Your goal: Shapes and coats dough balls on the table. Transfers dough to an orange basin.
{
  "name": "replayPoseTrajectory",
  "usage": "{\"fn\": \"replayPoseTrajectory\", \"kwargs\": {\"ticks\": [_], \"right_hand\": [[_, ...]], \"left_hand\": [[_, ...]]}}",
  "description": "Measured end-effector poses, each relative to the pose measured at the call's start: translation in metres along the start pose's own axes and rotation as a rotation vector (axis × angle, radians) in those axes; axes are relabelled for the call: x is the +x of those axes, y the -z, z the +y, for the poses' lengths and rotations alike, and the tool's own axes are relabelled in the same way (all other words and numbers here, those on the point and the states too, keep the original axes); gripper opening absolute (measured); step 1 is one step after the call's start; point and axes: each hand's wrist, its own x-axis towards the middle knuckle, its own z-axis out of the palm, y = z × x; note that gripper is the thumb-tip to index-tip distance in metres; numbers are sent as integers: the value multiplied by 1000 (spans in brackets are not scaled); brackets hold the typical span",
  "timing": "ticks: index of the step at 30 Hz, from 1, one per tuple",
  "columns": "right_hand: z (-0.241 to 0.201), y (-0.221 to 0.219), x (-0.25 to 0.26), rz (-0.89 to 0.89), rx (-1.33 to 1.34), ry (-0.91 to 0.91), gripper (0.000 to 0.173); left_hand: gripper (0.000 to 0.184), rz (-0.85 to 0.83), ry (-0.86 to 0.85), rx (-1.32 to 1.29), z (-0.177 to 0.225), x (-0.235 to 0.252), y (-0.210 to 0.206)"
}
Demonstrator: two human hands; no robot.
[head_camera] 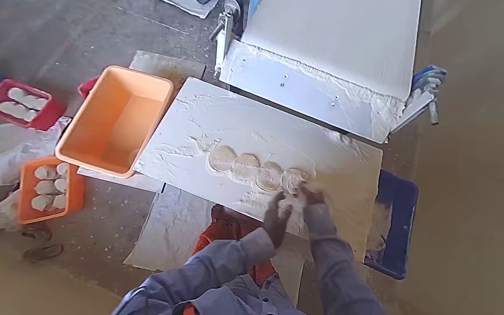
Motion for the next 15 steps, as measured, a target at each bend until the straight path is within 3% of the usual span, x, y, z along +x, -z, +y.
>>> {"fn": "replayPoseTrajectory", "kwargs": {"ticks": [2, 4, 6, 8, 11, 13, 15], "right_hand": [[-62, -48, -17, -242, -241, -4, 42], [-92, -80, -17, -277, -364, 57, 43], [-80, -74, 2, -259, -501, 175, 43], [-58, -28, 11, -281, -762, 241, 41], [-41, 12, 22, -198, -1242, 250, 51], [-38, -19, 27, -193, -1223, 413, 51], [-48, -82, 34, -347, -1144, 455, 52]], "left_hand": [[49, 204, 118, 137, 0, -14, 52], [50, 319, 179, 250, -13, -26, 103], [48, 359, 213, 361, -19, -40, 142], [41, 345, 204, 502, -16, -36, 174], [32, 320, 19, 768, -10, 25, 207], [36, 260, -87, 871, -8, 83, 220], [47, 110, -72, 975, -3, 138, 226]]}}
